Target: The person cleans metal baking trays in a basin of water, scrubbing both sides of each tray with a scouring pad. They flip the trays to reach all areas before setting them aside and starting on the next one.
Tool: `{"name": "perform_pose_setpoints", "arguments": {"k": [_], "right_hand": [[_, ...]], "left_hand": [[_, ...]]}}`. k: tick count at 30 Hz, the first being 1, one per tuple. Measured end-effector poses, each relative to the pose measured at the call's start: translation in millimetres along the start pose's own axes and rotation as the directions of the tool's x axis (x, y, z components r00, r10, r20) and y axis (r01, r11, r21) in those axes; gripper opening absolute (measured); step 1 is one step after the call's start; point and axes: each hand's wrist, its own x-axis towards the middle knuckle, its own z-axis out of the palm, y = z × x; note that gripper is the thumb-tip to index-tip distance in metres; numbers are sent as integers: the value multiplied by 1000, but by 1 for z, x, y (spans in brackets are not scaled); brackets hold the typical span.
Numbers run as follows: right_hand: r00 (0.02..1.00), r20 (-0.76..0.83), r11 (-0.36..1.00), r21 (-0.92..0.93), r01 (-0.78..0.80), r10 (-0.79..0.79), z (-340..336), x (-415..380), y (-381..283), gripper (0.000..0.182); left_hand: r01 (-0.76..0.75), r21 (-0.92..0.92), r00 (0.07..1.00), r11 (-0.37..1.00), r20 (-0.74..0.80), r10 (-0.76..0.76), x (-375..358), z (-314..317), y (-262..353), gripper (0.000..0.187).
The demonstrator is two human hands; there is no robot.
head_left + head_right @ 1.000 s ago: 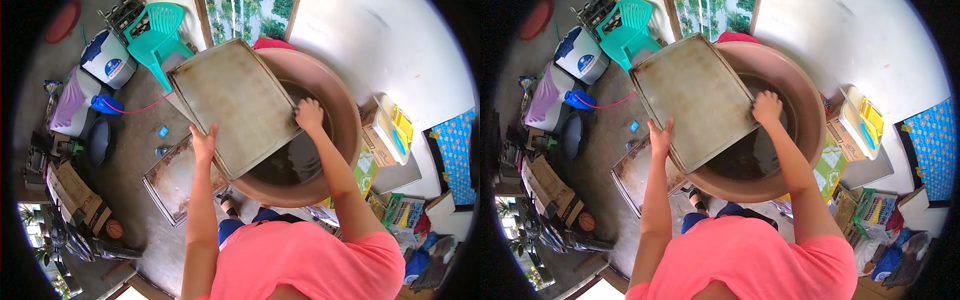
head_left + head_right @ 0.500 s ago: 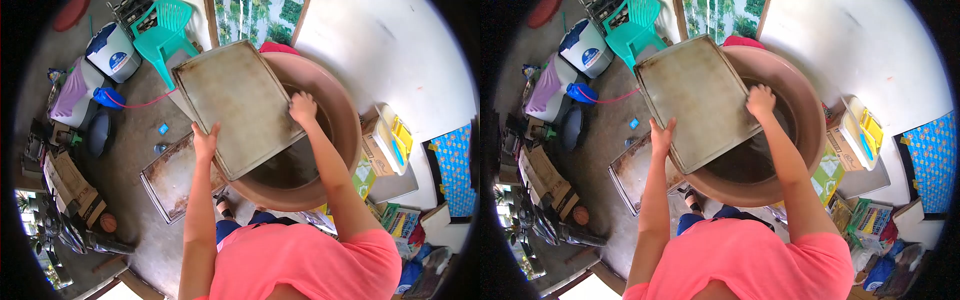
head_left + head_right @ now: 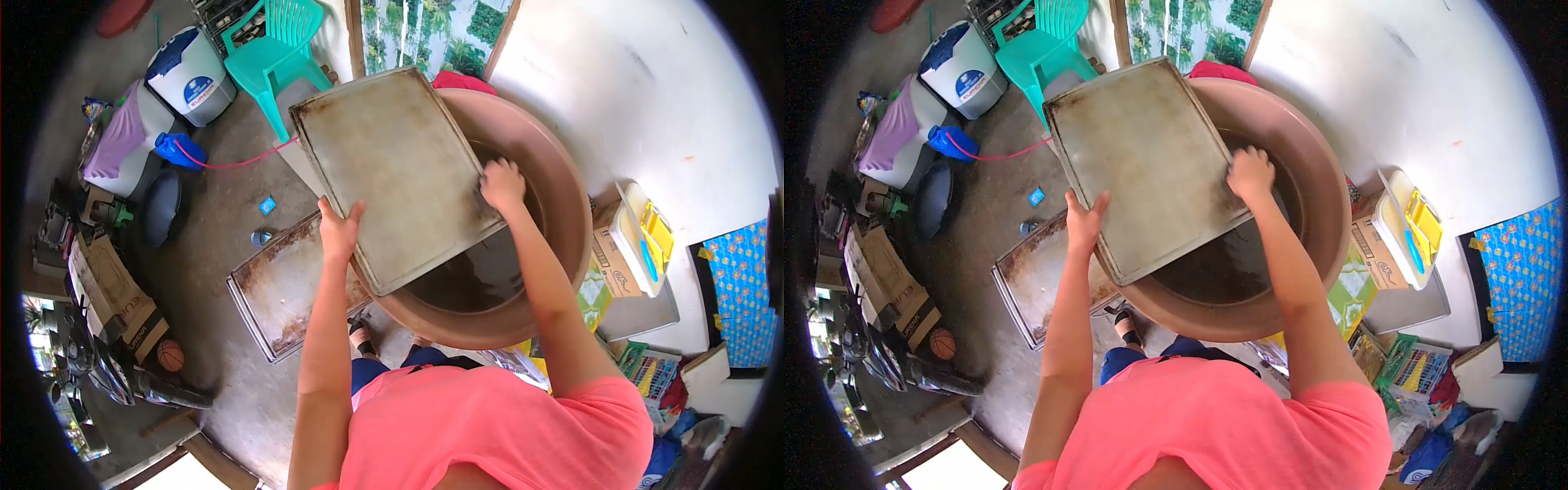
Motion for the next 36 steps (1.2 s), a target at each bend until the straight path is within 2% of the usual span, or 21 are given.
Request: {"name": "perform_pose_setpoints", "arguments": {"k": [1,2,3,4,6,8,10,12,15,16,17,20,21,23,25,28,30,32,35,36], "right_hand": [[998,-64,1000,-2,-2,2,5,25,-9,26],[996,-59,996,68,-60,64,0,45,-18,26],[997,-56,995,84,-47,52,-5,50,-22,26],[998,-51,994,103,-42,48,-8,51,-23,26],[999,-37,1000,23,7,-7,-6,19,-6,26],[991,132,1000,26,-4,0,-4,-26,23,26],[969,243,992,112,-65,36,-5,-57,47,28],[985,168,997,68,-33,21,-2,-44,38,28],[997,68,999,42,-28,25,5,14,8,29],[996,55,987,143,-72,64,0,33,-3,29],[997,-29,979,190,-68,74,3,48,-9,28],[997,-75,988,157,-18,30,11,34,-4,28],[998,-60,994,105,15,-8,10,12,6,27],[994,89,995,72,-66,60,8,-36,23,30],[972,191,977,140,-164,135,1,-74,36,29],[986,149,984,147,-102,80,-13,-76,10,26],[976,214,992,114,-57,31,-23,-75,-31,24],[970,176,948,299,107,-165,-16,-94,-55,25],[976,169,976,194,104,-137,-12,-100,-36,25],[985,162,991,128,44,-65,-21,-90,-20,24]], "left_hand": [[7,14,1000,1000,-3,-7,-1,-1,1,75],[14,28,1000,1000,-9,-14,-2,-1,2,74],[3,28,1000,1000,-29,-2,-1,0,0,73],[-9,31,999,999,-41,10,0,1,-2,73],[-14,32,999,999,-45,16,2,3,-2,72],[15,21,999,1000,-47,-14,-3,0,4,71],[15,16,999,1000,-34,-14,-2,-3,6,70],[22,12,1000,1000,-10,-21,-7,-2,6,70],[10,-11,1000,1000,-17,-10,-4,-1,9,69],[3,-14,1000,1000,-27,-3,-3,1,5,69],[-3,-16,999,1000,-37,2,-2,0,2,69],[-15,-15,998,1000,-63,14,-5,0,4,69],[-12,-8,997,1000,-72,11,-4,0,8,69],[7,9,996,1000,-84,-6,-8,-1,12,70],[22,34,998,999,-67,-20,-7,0,9,72],[18,35,999,999,-36,-17,-5,-2,6,74],[19,40,999,999,-31,-18,-5,1,4,75],[30,64,998,998,-53,-27,-2,0,2,76],[25,15,1000,1000,-4,-25,-7,-4,13,79],[22,23,1000,999,-7,-22,-6,-2,12,79]]}}
